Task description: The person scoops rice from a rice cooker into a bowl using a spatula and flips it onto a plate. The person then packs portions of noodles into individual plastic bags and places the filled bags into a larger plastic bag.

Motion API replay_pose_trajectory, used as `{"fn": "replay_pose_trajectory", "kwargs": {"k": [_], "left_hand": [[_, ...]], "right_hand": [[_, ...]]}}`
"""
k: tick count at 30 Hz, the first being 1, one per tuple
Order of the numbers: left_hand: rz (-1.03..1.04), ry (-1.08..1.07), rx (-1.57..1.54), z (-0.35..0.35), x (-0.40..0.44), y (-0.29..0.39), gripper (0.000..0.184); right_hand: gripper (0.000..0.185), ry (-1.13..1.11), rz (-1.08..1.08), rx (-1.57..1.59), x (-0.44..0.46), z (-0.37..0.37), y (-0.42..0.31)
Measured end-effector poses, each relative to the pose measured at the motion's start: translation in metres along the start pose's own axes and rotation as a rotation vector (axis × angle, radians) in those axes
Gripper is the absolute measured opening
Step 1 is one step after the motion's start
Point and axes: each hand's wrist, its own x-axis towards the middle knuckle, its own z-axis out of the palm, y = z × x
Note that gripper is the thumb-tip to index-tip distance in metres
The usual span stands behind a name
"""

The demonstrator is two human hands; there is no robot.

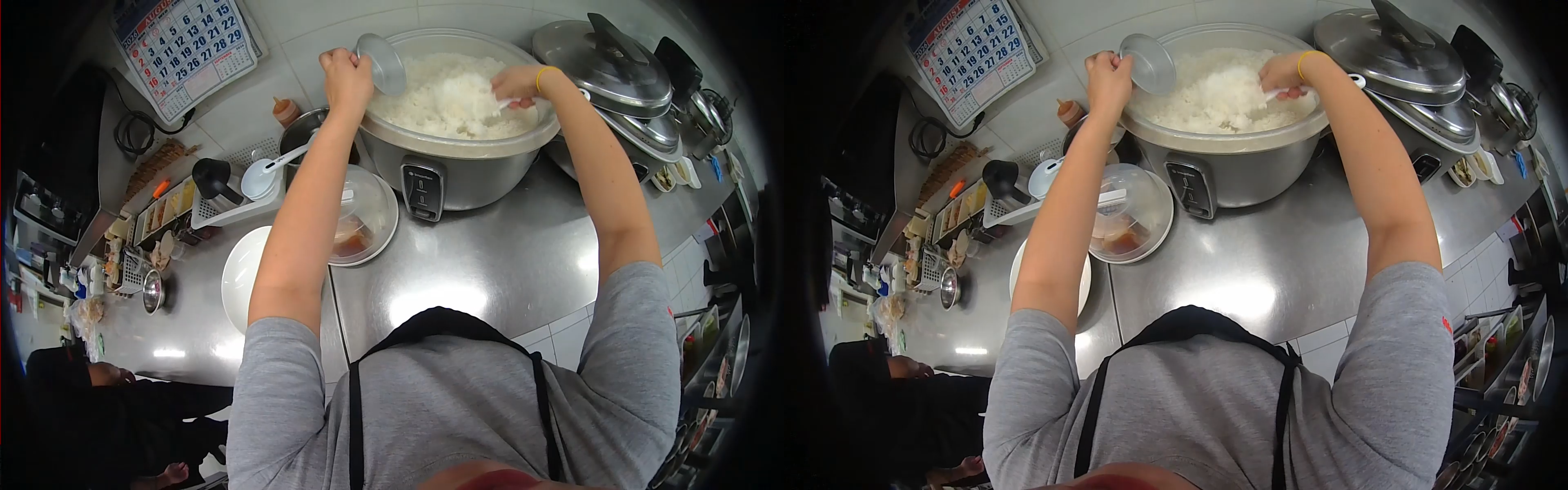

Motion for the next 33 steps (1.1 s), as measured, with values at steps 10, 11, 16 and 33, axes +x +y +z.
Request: {"fn": "replay_pose_trajectory", "kwargs": {"k": [10,11,16,33], "left_hand": [[-0.6,-0.399,-0.448,0.031,0.012,0.007,0.044],[-0.575,-0.373,-0.462,0.032,0.011,0.006,0.047],[-0.438,-0.197,-0.39,0.03,0.005,0.011,0.041],[-0.426,-0.139,-0.281,0.03,0.018,0.007,0.039]], "right_hand": [[0.047,0.877,-0.046,-0.199,0.026,-0.009,-0.038],[0.047,0.877,-0.046,-0.199,0.031,-0.008,-0.031],[0.044,0.759,-0.095,-0.516,0.035,0.024,-0.016],[0.042,0.085,-0.179,-0.081,-0.015,0.04,-0.023]]}}
